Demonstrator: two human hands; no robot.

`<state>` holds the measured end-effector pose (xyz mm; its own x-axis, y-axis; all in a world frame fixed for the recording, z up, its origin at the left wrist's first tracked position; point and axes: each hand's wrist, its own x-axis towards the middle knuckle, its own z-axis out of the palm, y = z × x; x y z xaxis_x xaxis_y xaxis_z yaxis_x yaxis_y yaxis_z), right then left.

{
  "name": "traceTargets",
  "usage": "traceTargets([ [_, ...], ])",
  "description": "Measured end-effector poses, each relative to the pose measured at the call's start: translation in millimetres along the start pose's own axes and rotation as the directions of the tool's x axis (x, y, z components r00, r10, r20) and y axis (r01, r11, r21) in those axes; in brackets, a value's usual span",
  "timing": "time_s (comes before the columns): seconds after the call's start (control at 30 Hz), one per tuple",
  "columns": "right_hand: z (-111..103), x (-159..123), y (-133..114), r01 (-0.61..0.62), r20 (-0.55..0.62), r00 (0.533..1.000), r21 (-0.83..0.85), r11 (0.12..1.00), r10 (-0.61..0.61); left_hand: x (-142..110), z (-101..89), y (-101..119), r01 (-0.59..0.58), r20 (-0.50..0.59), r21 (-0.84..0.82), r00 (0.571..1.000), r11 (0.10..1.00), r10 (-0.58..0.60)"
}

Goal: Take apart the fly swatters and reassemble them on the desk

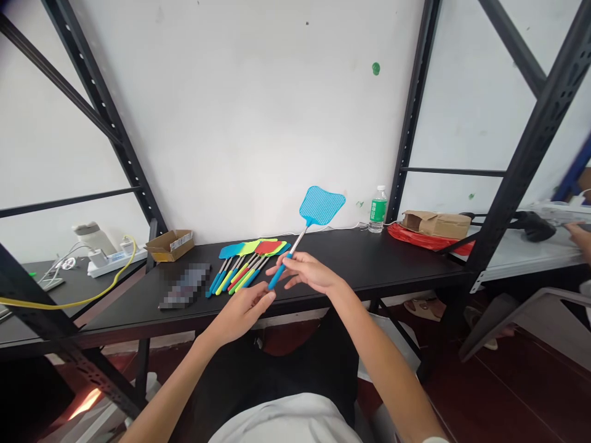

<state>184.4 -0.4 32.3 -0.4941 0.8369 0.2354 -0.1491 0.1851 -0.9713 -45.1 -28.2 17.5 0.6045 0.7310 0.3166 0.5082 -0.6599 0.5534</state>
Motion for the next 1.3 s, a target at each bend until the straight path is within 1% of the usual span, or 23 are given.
traceTargets([
  [0.07, -16, -3, -3, -0.040, -0.147, 0.989, -0.103, 0.994, 0.025, 2, -1.1, -10, -0.003, -0.061, 0.151, 0.998, 0.989, 0.013],
  [0.1, -26, -5, -5, -0.071, -0.229, 0.973, -0.198, 0.978, 0.025, 4, -1.2, -17, 0.006, -0.093, 0.219, 0.996, 0.976, 0.015],
  [0.17, -48, -11, -6, -0.121, -0.352, 0.936, -0.398, 0.910, -0.029, 6, -0.5, -35, 0.061, -0.143, 0.336, 0.990, 0.940, -0.013],
  [0.23, -71, -19, -5, -0.182, -0.430, 0.900, -0.527, 0.830, -0.075, 8, 0.8, -55, 0.147, -0.185, 0.432, 0.980, 0.890, -0.072],
  [0.3, -90, -28, -4, -0.289, -0.505, 0.860, -0.593, 0.751, -0.068, 8, 2.2, -74, 0.206, -0.220, 0.503, 0.970, 0.839, -0.105],
  [0.4, -112, -40, -2, -0.410, -0.580, 0.812, -0.644, 0.646, -0.063, 6, 3.7, -97, 0.261, -0.245, 0.554, 0.959, 0.791, -0.144],
  [0.43, -118, -43, -1, -0.442, -0.605, 0.794, -0.643, 0.626, -0.060, 5, 3.9, -102, 0.275, -0.249, 0.559, 0.956, 0.782, -0.158],
  [0.5, -128, -50, 1, -0.497, -0.654, 0.756, -0.614, 0.614, -0.042, 4, 4.1, -109, 0.291, -0.256, 0.562, 0.951, 0.774, -0.172],
  [0.63, -143, -59, 4, -0.553, -0.730, 0.684, -0.512, 0.657, 0.006, 2, 2.9, -109, 0.290, -0.266, 0.560, 0.950, 0.776, -0.164],
  [0.73, -149, -64, 7, -0.553, -0.756, 0.655, -0.469, 0.689, 0.010, 3, 1.3, -104, 0.299, -0.272, 0.568, 0.947, 0.767, -0.168],
  [0.83, -154, -66, 11, -0.569, -0.762, 0.647, -0.452, 0.687, 0.035, 4, 0.6, -101, 0.292, -0.273, 0.585, 0.949, 0.757, -0.155],
  [1.0, -163, -64, 20, -0.630, -0.761, 0.640, -0.444, 0.637, 0.102, 5, 0.4, -99, 0.288, -0.278, 0.602, 0.950, 0.745, -0.142],
  [1.13, -169, -64, 24, -0.672, -0.769, 0.624, -0.436, 0.599, 0.139, 6, -1.4, -95, 0.310, -0.293, 0.596, 0.943, 0.741, -0.159],
  [1.23, -171, -65, 24, -0.673, -0.762, 0.631, -0.446, 0.590, 0.144, 6, -2.7, -93, 0.335, -0.302, 0.587, 0.935, 0.737, -0.185],
  [1.3, -172, -65, 25, -0.669, -0.756, 0.639, -0.453, 0.589, 0.145, 6, -3.3, -94, 0.337, -0.307, 0.586, 0.934, 0.737, -0.183],
])
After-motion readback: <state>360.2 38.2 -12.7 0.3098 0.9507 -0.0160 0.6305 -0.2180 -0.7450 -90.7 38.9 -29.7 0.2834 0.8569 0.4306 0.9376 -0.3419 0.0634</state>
